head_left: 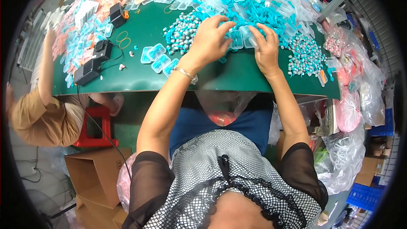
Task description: Sorting small blue and green items and putting them into small plastic boxes on a workbench.
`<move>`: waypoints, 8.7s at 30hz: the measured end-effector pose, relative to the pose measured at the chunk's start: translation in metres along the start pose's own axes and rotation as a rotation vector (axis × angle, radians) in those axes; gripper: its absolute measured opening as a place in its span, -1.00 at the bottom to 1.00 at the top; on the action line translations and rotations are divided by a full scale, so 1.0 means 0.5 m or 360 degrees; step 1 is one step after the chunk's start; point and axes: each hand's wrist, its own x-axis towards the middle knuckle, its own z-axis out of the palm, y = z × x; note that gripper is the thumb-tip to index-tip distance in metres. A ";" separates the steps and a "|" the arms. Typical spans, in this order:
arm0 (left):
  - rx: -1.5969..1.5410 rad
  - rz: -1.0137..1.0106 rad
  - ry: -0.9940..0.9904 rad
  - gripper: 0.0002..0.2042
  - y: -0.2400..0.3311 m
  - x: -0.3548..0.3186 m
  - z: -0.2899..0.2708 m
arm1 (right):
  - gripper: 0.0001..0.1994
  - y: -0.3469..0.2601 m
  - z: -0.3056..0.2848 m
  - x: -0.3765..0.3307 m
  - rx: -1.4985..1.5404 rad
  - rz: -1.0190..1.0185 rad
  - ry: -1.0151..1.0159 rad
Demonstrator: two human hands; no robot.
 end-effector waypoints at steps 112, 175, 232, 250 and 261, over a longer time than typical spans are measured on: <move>0.0045 -0.0441 -0.0290 -0.58 0.206 -0.196 0.011 | -0.90 -0.106 -0.026 0.020 0.0509 0.0287 -0.0946; 0.1015 -0.0813 0.0053 -0.68 -0.004 -0.270 -0.214 | -0.78 -0.104 -0.126 -0.087 0.0026 0.0040 -0.0676; -0.0580 -0.0869 -0.0017 -0.89 0.195 -0.156 0.045 | -0.87 0.016 -0.175 -0.151 0.0367 0.0654 -0.0508; -0.0155 -0.0558 0.0069 -0.92 0.216 -0.156 0.092 | -0.91 -0.097 -0.133 -0.105 0.0325 0.0336 -0.0630; -0.0034 -0.0576 -0.0184 -0.55 0.215 -0.157 0.066 | -0.80 0.000 -0.080 -0.045 0.0240 0.0219 -0.0640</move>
